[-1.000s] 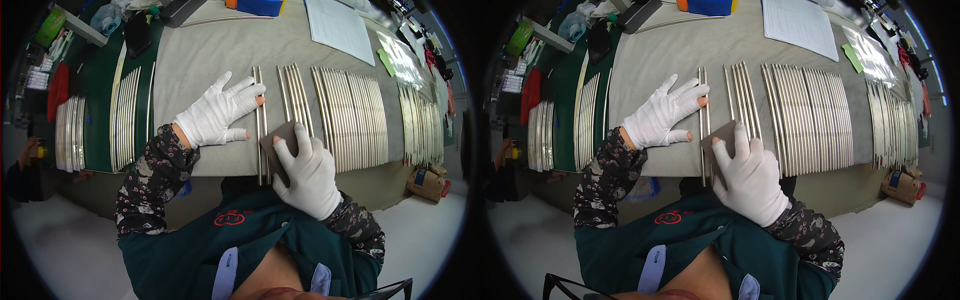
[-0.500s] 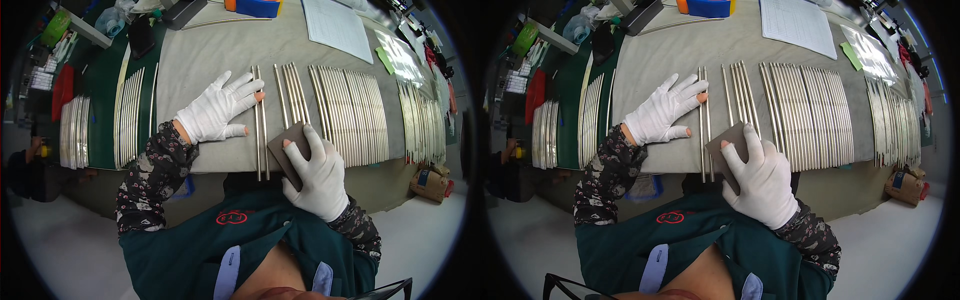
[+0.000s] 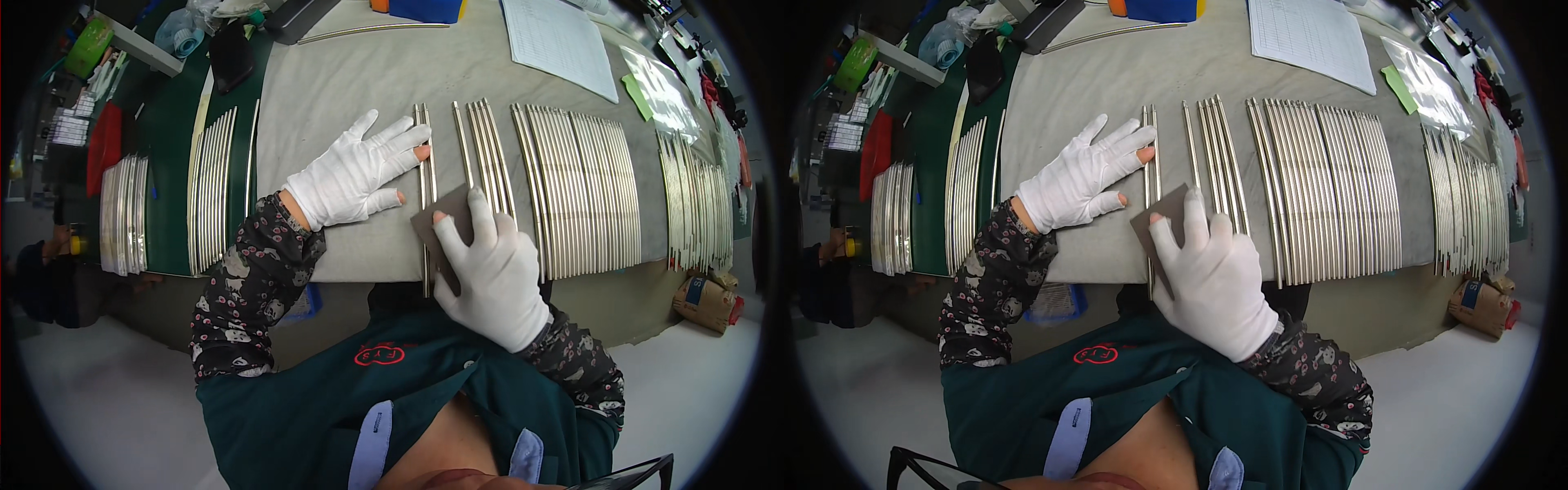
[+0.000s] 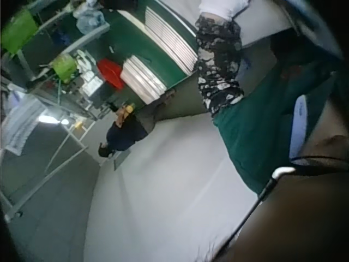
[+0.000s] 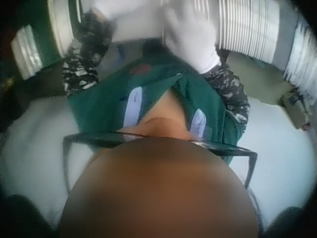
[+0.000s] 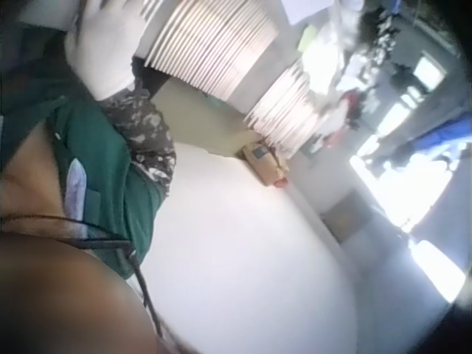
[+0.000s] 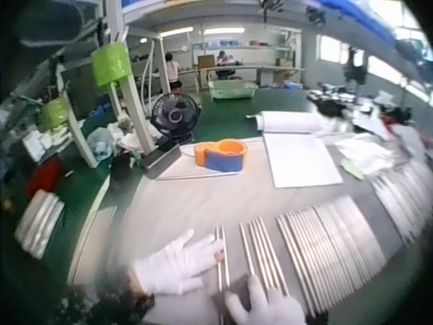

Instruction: Sanding the ends of multiple thin metal rods using a handheld sanding block on a workbench.

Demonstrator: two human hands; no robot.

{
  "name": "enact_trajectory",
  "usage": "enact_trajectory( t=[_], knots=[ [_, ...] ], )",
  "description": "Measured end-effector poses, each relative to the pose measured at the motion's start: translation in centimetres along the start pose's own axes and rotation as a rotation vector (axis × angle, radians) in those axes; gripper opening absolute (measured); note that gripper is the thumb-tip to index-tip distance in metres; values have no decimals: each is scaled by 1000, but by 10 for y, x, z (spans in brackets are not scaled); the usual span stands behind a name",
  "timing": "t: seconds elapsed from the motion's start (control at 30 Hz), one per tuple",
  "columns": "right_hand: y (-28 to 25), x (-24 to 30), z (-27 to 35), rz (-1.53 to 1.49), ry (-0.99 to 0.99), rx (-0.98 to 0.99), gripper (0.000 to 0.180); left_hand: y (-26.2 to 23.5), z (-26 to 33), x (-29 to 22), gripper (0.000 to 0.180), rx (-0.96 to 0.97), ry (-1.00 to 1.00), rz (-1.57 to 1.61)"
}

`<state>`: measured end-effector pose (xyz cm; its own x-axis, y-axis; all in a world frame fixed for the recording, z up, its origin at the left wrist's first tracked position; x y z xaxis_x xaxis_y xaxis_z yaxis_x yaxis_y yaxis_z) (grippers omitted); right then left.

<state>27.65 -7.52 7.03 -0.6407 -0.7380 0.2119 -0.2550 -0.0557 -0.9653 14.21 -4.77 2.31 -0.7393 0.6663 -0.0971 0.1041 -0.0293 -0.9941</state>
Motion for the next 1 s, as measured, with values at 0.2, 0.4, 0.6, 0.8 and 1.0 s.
enact_trajectory(
  t=[0.2,0.4,0.6,0.8,1.0],
  knots=[
    [2,0,-20,28,-1,-62,58,2,5,2,67,-46,21,41],
    [-52,-37,35,-63,86,-207,64,-4,-6,-13,74,-6,0,-8],
    [-87,-111,92,4,437,-430,68,-7,-61,-31,76,29,28,-15],
    [-91,-140,125,-11,569,-435,68,1,-132,-46,76,12,118,-43],
    [-88,-147,148,-13,600,-424,67,-11,-150,-10,73,-234,102,-7]
  ],
)
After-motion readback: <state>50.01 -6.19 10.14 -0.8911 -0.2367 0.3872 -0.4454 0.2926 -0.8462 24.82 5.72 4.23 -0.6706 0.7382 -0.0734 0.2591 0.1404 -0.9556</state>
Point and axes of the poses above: each hand's wrist, its own z-axis away from the middle knuckle, its own y-axis out of the palm, x = y × z, the point moved 9 cm from there along -z, towards the middle knuckle, and after that the axes turned 12 degrees about y, right-handed, at the moved point
